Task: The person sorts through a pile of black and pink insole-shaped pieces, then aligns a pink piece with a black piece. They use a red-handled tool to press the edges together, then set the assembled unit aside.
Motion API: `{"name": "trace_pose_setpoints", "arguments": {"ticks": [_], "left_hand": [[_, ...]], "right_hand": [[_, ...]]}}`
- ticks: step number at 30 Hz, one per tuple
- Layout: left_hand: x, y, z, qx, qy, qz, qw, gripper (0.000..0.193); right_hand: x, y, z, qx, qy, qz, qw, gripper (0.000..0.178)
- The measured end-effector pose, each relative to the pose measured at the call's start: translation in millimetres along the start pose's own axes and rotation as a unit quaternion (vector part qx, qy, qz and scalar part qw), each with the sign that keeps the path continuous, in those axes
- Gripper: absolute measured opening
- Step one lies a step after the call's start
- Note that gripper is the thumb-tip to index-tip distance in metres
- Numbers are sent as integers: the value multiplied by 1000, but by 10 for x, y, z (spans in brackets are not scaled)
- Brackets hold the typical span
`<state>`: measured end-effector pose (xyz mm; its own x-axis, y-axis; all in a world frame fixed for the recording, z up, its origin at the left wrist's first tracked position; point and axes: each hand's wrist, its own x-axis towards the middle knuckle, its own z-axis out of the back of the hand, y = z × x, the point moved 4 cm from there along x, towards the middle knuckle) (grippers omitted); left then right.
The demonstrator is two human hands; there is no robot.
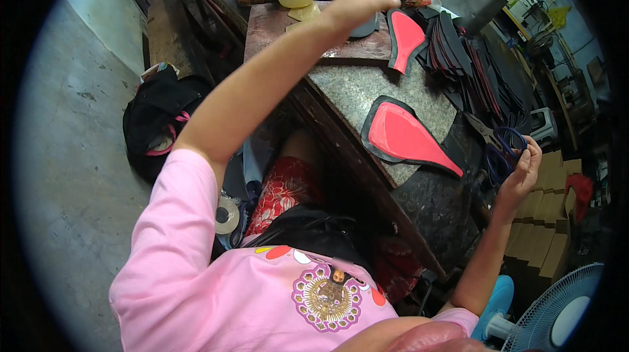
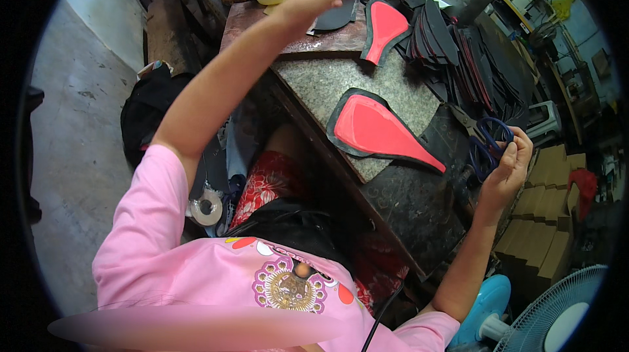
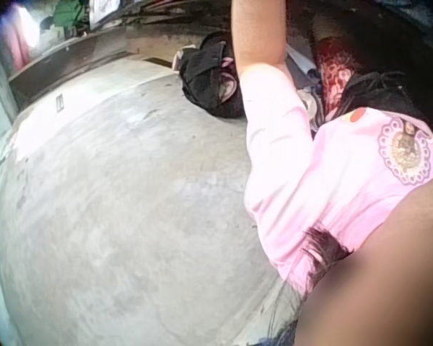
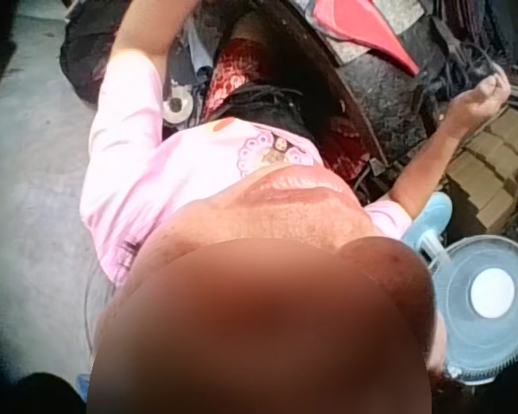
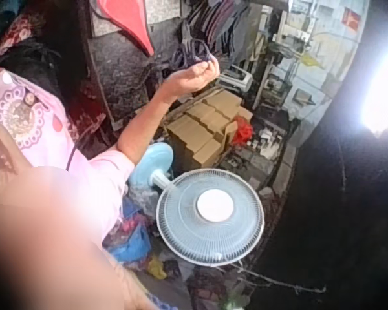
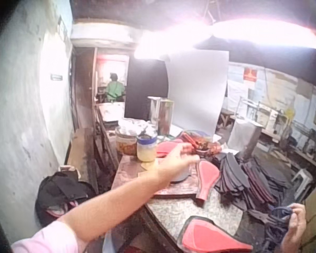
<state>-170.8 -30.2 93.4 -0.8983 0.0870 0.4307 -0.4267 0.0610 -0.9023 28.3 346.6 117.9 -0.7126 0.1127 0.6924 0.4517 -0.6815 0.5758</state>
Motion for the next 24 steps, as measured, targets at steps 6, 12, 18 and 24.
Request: {"name": "trace_pose_setpoints", "arguments": {"ticks": [6, 12, 18, 24], "left_hand": [[1147, 592, 201, -158, 50, 13, 986, 12], [1593, 1058, 192, -174, 17, 46, 984, 15], [1659, 925, 134, -216, -27, 66, 974, 75], [782, -600, 79, 84, -205, -293, 930, 34]], "right_hand": [[-40, -58, 9, -164, 70, 193, 965, 17], [-206, -5, -94, -279, 218, 231, 906, 12], [-135, 77, 62, -284, 241, 136, 918, 12], [-81, 372, -98, -286, 263, 147, 910, 20]]}}
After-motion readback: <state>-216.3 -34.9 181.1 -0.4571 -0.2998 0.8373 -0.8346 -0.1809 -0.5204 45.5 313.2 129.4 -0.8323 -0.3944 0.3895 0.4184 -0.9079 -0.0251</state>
